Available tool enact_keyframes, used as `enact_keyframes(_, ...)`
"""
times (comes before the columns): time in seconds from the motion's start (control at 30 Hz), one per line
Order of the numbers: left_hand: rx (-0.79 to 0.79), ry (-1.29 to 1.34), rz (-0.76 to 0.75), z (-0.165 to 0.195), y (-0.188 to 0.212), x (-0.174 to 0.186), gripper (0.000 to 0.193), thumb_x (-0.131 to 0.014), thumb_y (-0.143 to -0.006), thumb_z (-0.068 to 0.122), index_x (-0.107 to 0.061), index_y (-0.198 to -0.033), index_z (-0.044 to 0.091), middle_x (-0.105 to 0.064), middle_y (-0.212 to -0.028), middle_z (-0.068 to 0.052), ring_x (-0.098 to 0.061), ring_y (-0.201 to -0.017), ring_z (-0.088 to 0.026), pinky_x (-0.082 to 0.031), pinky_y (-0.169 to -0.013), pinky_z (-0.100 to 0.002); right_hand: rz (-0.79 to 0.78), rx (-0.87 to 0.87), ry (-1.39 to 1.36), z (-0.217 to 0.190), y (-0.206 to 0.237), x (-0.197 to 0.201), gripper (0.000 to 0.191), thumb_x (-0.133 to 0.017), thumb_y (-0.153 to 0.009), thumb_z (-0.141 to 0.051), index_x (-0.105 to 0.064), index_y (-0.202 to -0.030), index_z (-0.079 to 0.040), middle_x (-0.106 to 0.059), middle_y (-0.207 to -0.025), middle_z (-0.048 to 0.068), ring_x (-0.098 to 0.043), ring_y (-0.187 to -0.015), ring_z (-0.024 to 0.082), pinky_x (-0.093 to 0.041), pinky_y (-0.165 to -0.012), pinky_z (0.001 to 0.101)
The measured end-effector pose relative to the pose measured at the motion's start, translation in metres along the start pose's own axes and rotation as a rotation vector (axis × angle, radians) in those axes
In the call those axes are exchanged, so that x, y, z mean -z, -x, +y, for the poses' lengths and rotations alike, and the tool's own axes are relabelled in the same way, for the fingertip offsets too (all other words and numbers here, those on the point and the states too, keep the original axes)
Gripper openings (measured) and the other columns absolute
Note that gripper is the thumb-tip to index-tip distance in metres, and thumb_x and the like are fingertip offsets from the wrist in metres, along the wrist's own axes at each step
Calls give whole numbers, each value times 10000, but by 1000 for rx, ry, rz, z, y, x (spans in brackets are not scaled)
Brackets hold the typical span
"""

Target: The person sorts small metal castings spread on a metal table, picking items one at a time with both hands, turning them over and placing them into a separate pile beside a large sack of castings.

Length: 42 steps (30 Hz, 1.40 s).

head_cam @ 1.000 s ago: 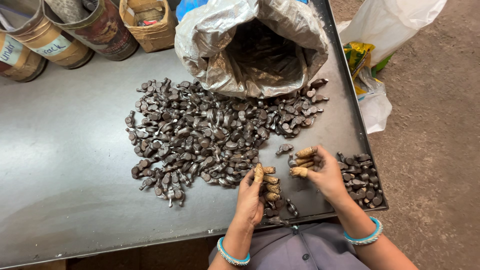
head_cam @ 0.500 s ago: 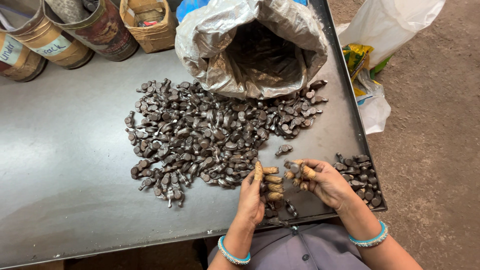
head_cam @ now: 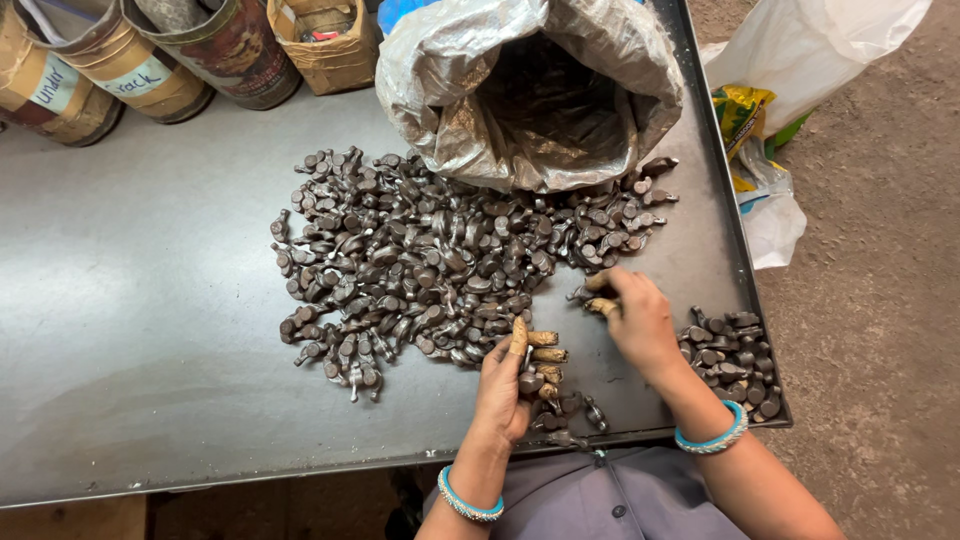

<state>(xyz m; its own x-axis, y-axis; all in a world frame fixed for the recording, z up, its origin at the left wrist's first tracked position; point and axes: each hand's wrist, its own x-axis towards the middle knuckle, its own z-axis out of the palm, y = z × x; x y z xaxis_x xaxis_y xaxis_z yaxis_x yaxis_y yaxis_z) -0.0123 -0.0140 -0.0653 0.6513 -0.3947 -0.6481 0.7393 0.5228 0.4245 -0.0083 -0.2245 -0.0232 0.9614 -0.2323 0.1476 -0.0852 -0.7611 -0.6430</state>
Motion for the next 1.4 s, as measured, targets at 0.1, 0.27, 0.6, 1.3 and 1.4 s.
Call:
enact_keyframes(0.1,-8,-11,-29,-1,-2,4,375,-663,-988,365,-662,-1138,22,-728,-845,-98,-678,-617,-169,-502,-467,-294,-143,-241,-726,24,0,-3,276,-685,-849,98,-666,-1107,4,-729,-1023,73,-689,-963,180,-572,-855,313)
enact_keyframes(0.27,-24,-10,-25,-12,-9,7,349,-681,-989,319,-650,-1186,32,-730,-883,-92,-678,-631,-154,-538,-492,-304,-239,-470,-1049,38,19,3,238,-719,-874,33,-659,-1104,35,-752,-1002,117,-703,-898,173,-566,-748,292)
enact_keyframes(0.6,-110,32,-99,-21,-5,2,417,-673,-998,360,-674,-1212,1,-748,-1031,-91,-748,-838,-166,-638,-714,-342,-493,-341,-917,0,31,13,222,-693,-938,-74,-760,-1133,9,-779,-999,60,-697,-888,104,-577,-781,271)
enact_keyframes(1.3,-594,-642,450,51,53,55,241,-736,-828,-32,-771,-1064,-64,-751,-816,-81,-683,-645,-111,-561,-507,-262,-116,297,50,-53,-6,-32,345,-794,-752,-110,-657,-1068,-106,-682,-911,86,-623,-918,299,-496,-813,439)
enact_keyframes(1.4,-585,-610,426,49,47,57,234,-717,-829,-50,-774,-1054,-74,-751,-822,-83,-686,-647,-118,-564,-510,-266,-137,209,38,-32,-2,-26,362,-819,-760,-106,-657,-1083,-105,-683,-913,100,-654,-903,312,-524,-820,422)
